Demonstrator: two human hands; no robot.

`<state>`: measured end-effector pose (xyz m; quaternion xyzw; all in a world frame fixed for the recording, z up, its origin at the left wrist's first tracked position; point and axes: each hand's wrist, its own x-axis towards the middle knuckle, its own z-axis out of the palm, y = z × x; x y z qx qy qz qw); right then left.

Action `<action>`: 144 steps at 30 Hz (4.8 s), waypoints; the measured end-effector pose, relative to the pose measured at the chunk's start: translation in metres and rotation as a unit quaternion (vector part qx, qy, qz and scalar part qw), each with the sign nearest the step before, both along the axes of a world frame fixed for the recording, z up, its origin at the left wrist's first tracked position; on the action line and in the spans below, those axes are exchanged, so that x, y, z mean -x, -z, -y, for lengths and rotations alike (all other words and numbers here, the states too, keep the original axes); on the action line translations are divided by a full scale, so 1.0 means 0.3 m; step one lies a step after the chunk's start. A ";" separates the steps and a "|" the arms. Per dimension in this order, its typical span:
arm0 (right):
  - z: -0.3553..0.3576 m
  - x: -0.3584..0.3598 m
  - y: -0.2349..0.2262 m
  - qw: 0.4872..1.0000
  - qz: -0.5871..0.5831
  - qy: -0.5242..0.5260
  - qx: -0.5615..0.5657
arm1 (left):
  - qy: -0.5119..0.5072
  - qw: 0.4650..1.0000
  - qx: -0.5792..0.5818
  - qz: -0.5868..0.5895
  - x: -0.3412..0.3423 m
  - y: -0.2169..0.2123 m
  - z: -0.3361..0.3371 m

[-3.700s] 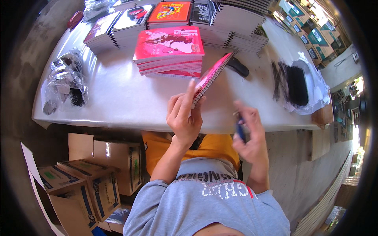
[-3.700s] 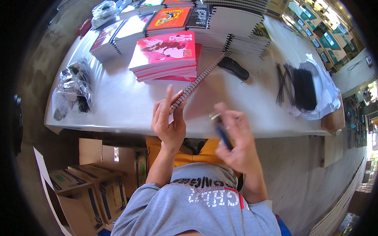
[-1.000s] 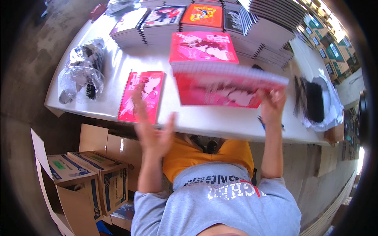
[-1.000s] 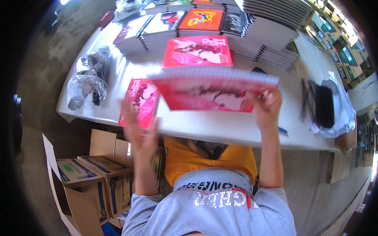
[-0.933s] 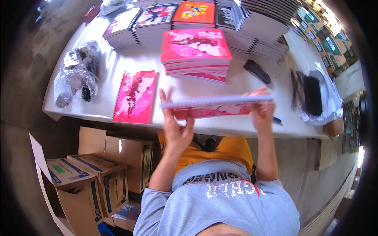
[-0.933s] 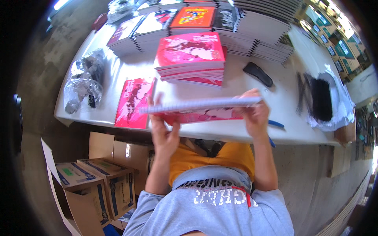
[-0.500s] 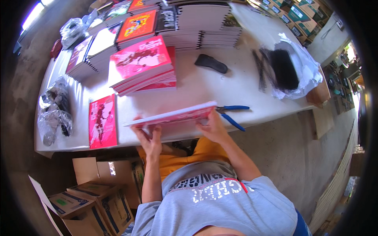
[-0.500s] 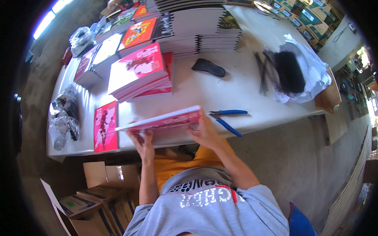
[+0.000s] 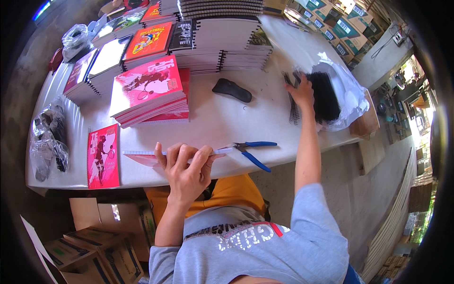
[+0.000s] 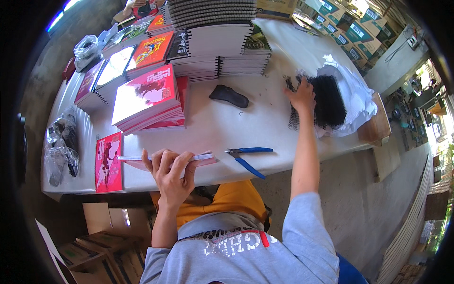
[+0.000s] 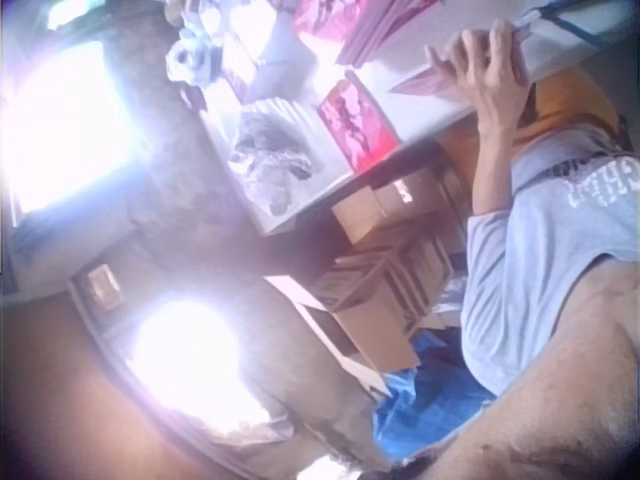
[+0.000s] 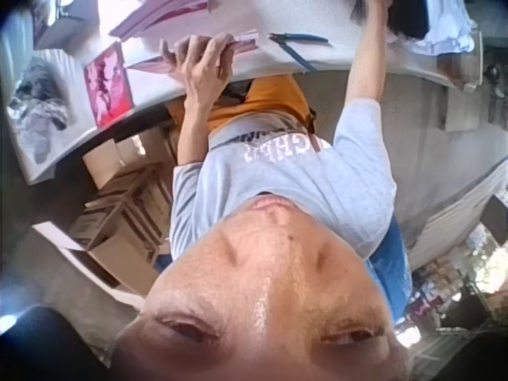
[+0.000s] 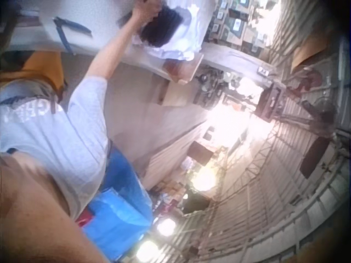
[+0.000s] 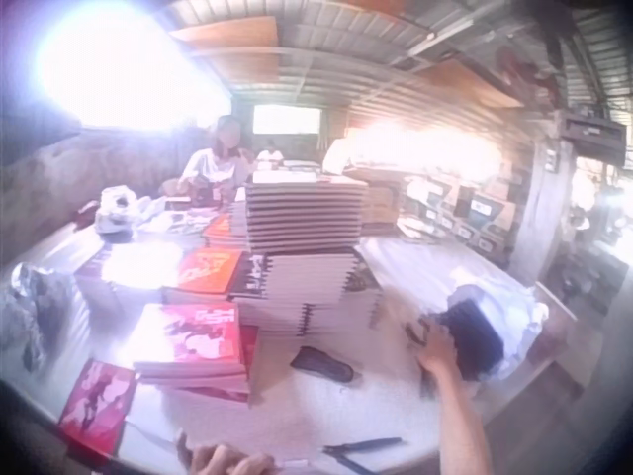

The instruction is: The person trims the excess wire binding from stacks of purple notebooks using pliers, then organizes several pink notebooks by inserting and trimming wire coils into their bindings before placing them onto stacks on the table.

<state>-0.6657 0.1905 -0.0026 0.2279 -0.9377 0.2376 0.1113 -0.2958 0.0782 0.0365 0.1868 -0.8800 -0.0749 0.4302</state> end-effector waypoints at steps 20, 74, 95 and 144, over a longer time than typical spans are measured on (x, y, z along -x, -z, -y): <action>0.036 -0.326 -0.394 0.907 0.166 -0.375 0.094 | 0.036 0.999 0.030 -0.023 -0.048 0.025 0.067; 0.009 -0.769 -0.320 0.836 0.262 -0.458 0.148 | -0.078 0.995 -0.010 -0.060 -0.032 0.030 0.053; 0.347 -0.299 0.050 0.930 0.219 -0.292 0.035 | -0.063 0.995 -0.034 -0.067 -0.050 0.030 0.031; 0.178 -0.723 -0.278 0.508 0.272 -0.754 0.315 | 0.053 0.978 -0.121 -0.161 -0.060 0.062 0.074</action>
